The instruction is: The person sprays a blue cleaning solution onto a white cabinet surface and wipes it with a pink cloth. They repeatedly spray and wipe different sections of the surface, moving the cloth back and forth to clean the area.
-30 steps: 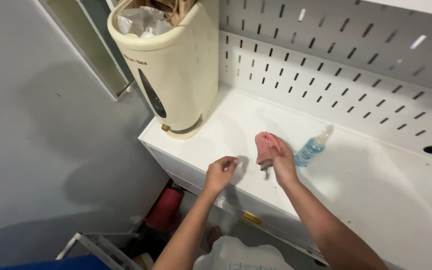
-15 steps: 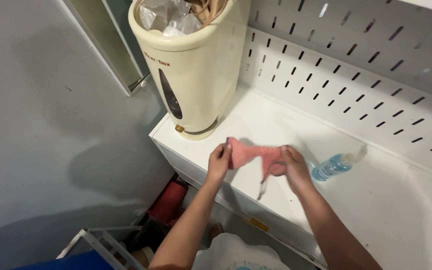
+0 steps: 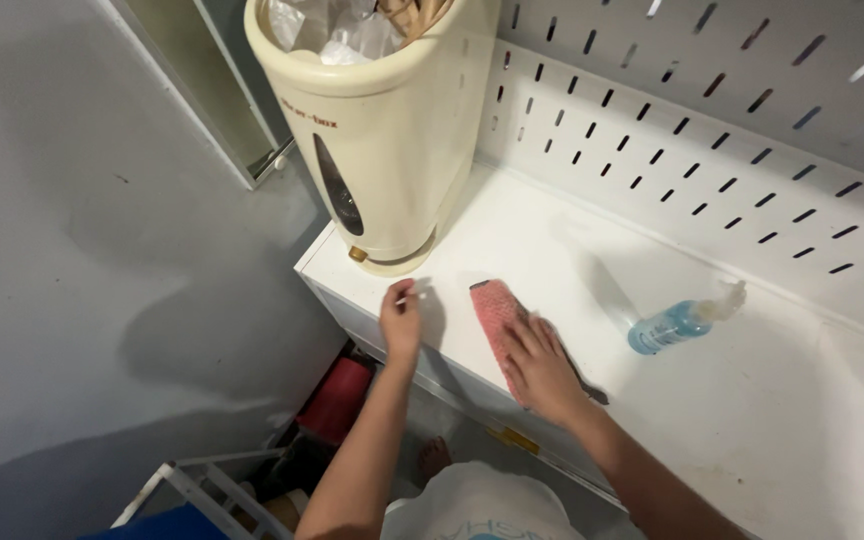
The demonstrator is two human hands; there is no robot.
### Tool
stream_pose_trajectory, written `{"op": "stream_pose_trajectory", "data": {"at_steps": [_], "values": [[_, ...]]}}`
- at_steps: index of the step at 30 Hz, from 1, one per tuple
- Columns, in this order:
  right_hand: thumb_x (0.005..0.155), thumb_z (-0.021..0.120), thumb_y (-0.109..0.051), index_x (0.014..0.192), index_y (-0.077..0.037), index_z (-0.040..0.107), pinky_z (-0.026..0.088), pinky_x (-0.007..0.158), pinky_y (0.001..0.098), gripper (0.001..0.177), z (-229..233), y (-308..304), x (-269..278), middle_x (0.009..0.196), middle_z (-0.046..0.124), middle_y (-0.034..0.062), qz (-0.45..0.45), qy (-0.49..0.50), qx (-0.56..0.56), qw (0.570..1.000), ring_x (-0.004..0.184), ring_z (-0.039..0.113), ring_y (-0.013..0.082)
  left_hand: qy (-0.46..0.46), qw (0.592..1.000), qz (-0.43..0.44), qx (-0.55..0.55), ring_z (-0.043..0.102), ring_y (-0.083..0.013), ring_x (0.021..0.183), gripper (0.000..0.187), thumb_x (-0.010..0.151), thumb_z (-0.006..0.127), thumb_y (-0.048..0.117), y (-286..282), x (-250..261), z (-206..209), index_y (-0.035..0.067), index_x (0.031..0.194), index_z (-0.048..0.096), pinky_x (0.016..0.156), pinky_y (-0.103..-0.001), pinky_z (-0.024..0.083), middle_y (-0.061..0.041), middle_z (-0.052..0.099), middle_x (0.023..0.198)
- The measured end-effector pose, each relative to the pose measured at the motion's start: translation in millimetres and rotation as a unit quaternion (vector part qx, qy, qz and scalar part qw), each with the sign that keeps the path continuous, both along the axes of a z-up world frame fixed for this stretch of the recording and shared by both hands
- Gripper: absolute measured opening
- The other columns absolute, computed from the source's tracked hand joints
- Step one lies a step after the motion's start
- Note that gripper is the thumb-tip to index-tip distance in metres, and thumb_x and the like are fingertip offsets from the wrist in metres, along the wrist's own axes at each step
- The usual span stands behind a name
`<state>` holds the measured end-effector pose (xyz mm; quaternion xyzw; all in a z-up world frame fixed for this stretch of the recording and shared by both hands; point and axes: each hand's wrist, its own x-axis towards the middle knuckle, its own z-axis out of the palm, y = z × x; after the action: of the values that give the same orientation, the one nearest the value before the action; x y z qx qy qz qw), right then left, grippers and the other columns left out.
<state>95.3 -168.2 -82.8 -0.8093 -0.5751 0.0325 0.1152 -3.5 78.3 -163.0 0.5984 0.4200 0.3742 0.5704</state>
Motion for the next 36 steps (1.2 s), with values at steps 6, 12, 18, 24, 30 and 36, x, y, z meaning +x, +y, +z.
{"op": "stream_pose_trajectory", "data": {"at_steps": [6,12,18,24,30,36], "values": [[0.105,0.041,-0.040,0.159,-0.019,0.028,0.010,0.122,0.0597,0.059,-25.8,51.9,25.6,0.168,0.018,0.0114,-0.018,0.012,-0.079,0.997,0.154,0.010,0.0408,-0.020,0.997,0.070,-0.021,0.062,-0.0169,0.091,0.023,0.101,0.061,0.016,19.5,-66.2,-21.1,0.005,0.120,0.067,0.081,-0.031,0.052,-0.006,0.069,0.104],[0.104,0.040,-0.028,0.160,-0.010,0.025,0.012,0.122,0.0557,0.061,-61.1,84.4,17.9,0.167,0.018,0.0141,-0.005,-0.003,-0.030,1.000,0.155,0.013,0.0331,-0.026,0.989,0.142,-0.024,0.062,-0.0150,0.096,0.025,0.101,0.059,0.016,38.1,-130.0,-31.1,0.003,0.121,0.065,0.087,-0.031,0.051,-0.006,0.068,0.107],[0.091,0.039,0.004,0.158,-0.005,0.032,0.016,0.126,0.0496,0.068,-73.6,124.7,4.4,0.165,0.029,0.0203,0.077,0.022,0.006,0.997,0.156,0.021,0.0332,-0.027,0.982,0.188,-0.021,0.062,-0.0157,0.096,0.023,0.101,0.060,0.015,66.5,-157.6,-57.5,0.003,0.119,0.067,0.089,-0.031,0.051,-0.006,0.069,0.108],[0.085,0.032,0.019,0.161,-0.009,0.032,0.014,0.121,0.0466,0.081,-64.8,192.1,-31.7,0.168,0.028,0.0173,0.150,-0.004,-0.005,0.989,0.155,0.020,0.0307,-0.033,0.983,0.177,-0.018,0.062,-0.0158,0.095,0.024,0.100,0.062,0.015,72.4,-151.3,-61.4,0.002,0.120,0.066,0.089,-0.031,0.051,-0.006,0.069,0.107],[0.087,0.043,0.007,0.160,-0.003,0.028,0.015,0.126,0.0486,0.076,-85.4,271.9,-71.1,0.166,0.026,0.0240,0.183,0.026,0.025,0.982,0.156,0.020,0.0354,0.000,0.983,0.184,-0.020,0.066,-0.0165,0.096,0.026,0.100,0.062,0.017,79.6,-162.3,-50.7,0.003,0.121,0.067,0.088,-0.032,0.053,-0.008,0.071,0.108],[0.088,0.045,0.000,0.157,0.000,0.030,0.014,0.124,0.0506,0.071,-104.6,374.0,-92.7,0.165,0.025,0.0233,0.151,0.013,0.048,0.987,0.155,0.018,0.0358,0.026,0.976,0.215,-0.015,0.067,-0.0186,0.098,0.026,0.099,0.063,0.019,96.4,-182.4,-53.0,0.003,0.120,0.068,0.089,-0.033,0.054,-0.009,0.072,0.111]]}}
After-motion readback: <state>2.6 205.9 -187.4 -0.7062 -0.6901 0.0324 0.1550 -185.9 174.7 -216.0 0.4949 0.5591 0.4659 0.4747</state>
